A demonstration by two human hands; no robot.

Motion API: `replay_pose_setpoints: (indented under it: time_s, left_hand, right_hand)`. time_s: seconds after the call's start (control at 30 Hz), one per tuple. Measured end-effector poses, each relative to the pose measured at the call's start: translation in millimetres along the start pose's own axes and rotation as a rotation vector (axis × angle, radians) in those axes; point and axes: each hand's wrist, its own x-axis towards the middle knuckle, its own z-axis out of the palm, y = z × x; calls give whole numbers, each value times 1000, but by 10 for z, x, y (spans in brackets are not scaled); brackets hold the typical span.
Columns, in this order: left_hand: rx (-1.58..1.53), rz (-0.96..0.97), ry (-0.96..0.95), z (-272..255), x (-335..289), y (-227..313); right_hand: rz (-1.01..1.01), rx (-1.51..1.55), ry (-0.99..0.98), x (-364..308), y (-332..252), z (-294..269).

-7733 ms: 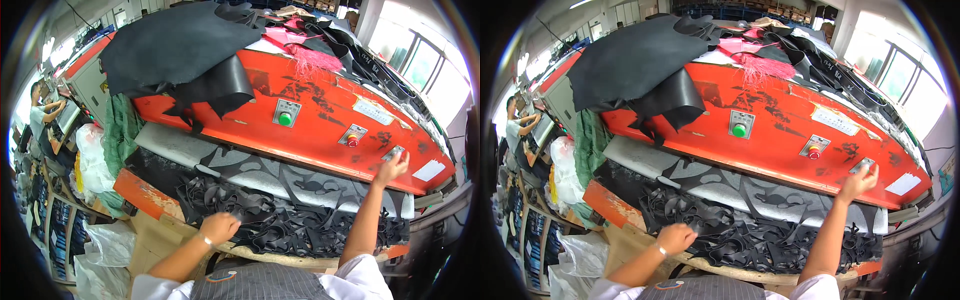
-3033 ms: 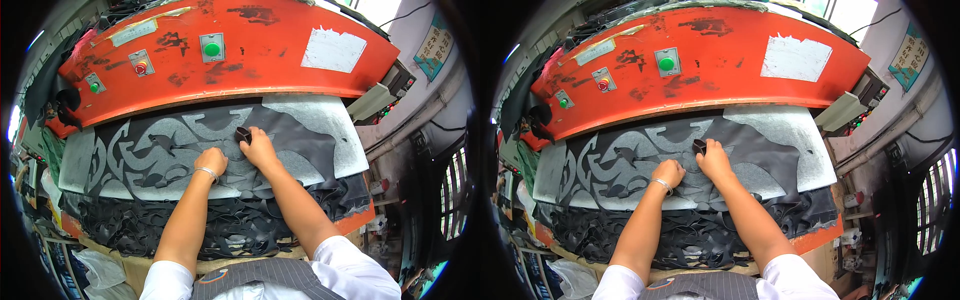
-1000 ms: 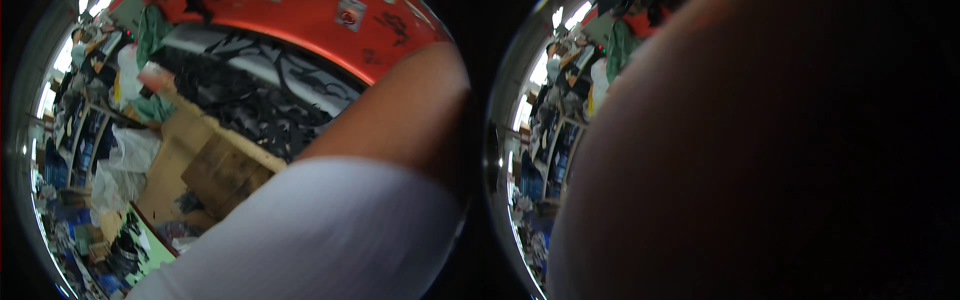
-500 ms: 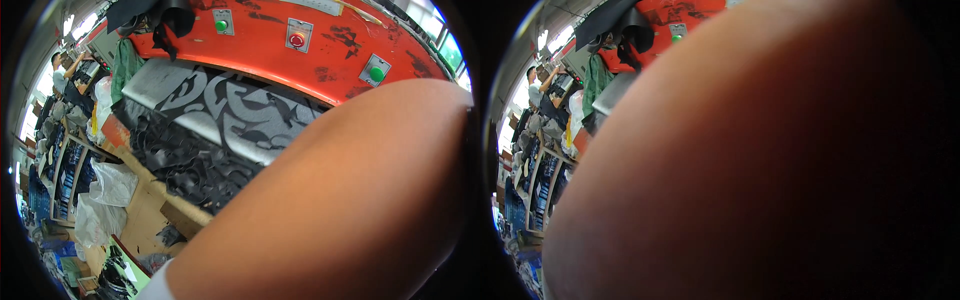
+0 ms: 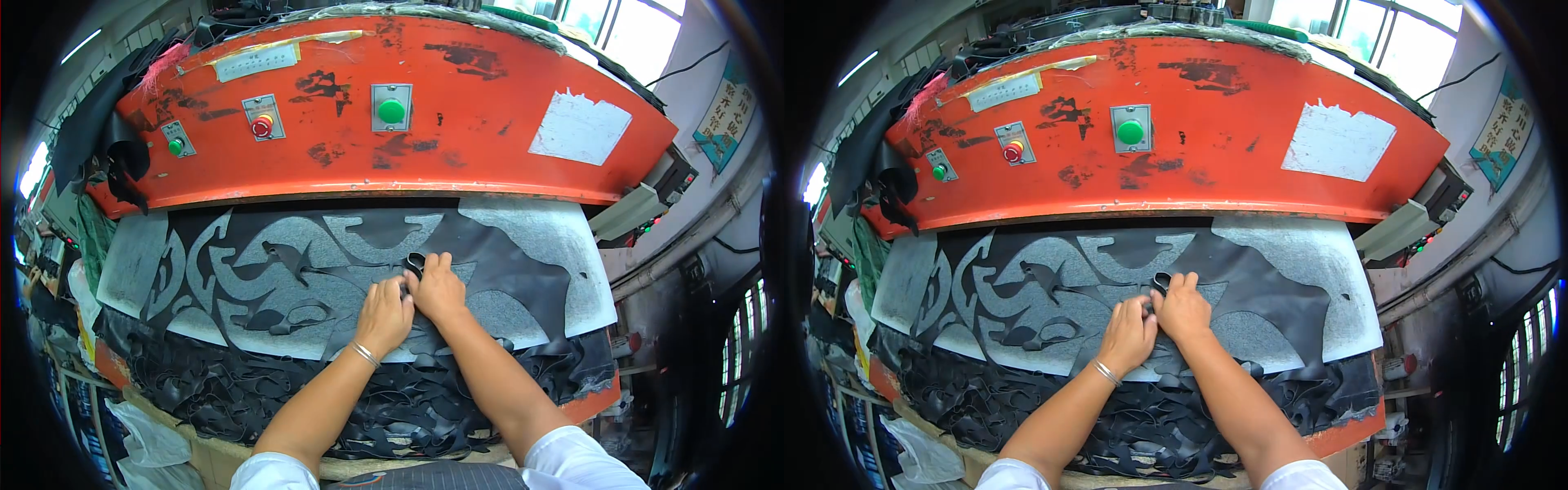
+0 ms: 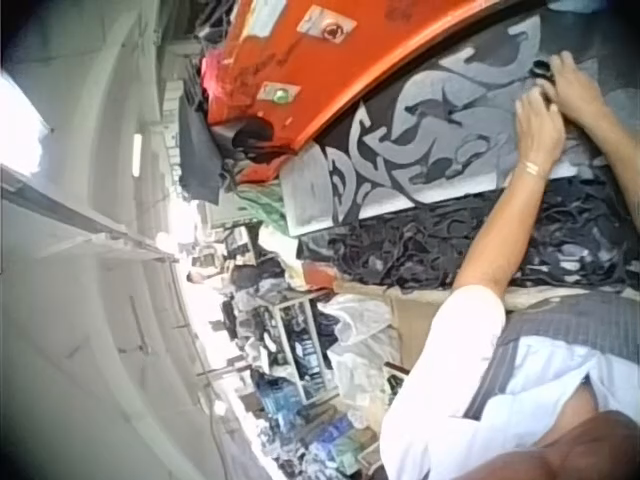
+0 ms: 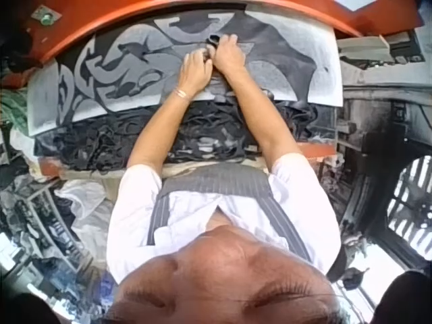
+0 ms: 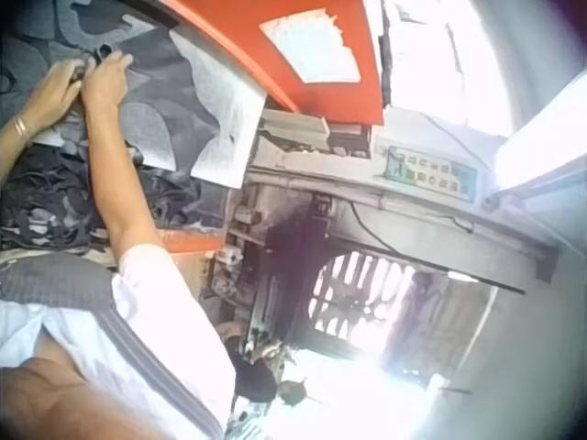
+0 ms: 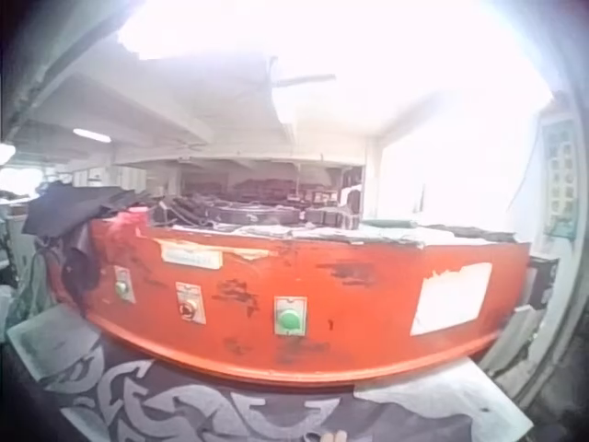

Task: Using a metal die and an industrial press machine to cut shapes out of a leather sheet.

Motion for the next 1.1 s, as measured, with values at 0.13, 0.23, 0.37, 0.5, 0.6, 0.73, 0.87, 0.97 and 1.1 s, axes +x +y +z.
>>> replay_pose_setpoints:
  time_s: [0.13, 0.23, 0.37, 0.5, 0.6, 0.73, 0.87, 0.97, 1.1]
  left_hand:
    - [245, 156, -116, 17, -117, 59]
    - [240, 101, -174, -13, -260, -59]
    - [256, -39, -325, -279, -402, -56]
    - [259, -130, -621, -662, -429, 11]
    - [178, -93, -378, -736, -223, 271]
    - [42, -42, -141, -299, -56, 160]
    - [126, -61, -81, 74, -55, -35]
    - [189, -2, -116, 94, -36, -25]
    - [186, 3, -126, 71, 20, -49]
  right_hand:
    - [-34, 28, 26, 119, 149, 12]
    - [-233, 153, -96, 52, 574, -46]
    - [62, 491, -249, -254, 664, -664]
    - [-281, 223, 28, -156, 940, -985]
    - [-481, 257, -40, 27, 814, -798]
    - [-522, 193, 15, 287, 562, -311]
    - [-584, 69, 80, 365, 694, -128]
    - [-504, 141, 189, 392, 822, -37]
    - [-467, 140, 227, 425, 807, 4]
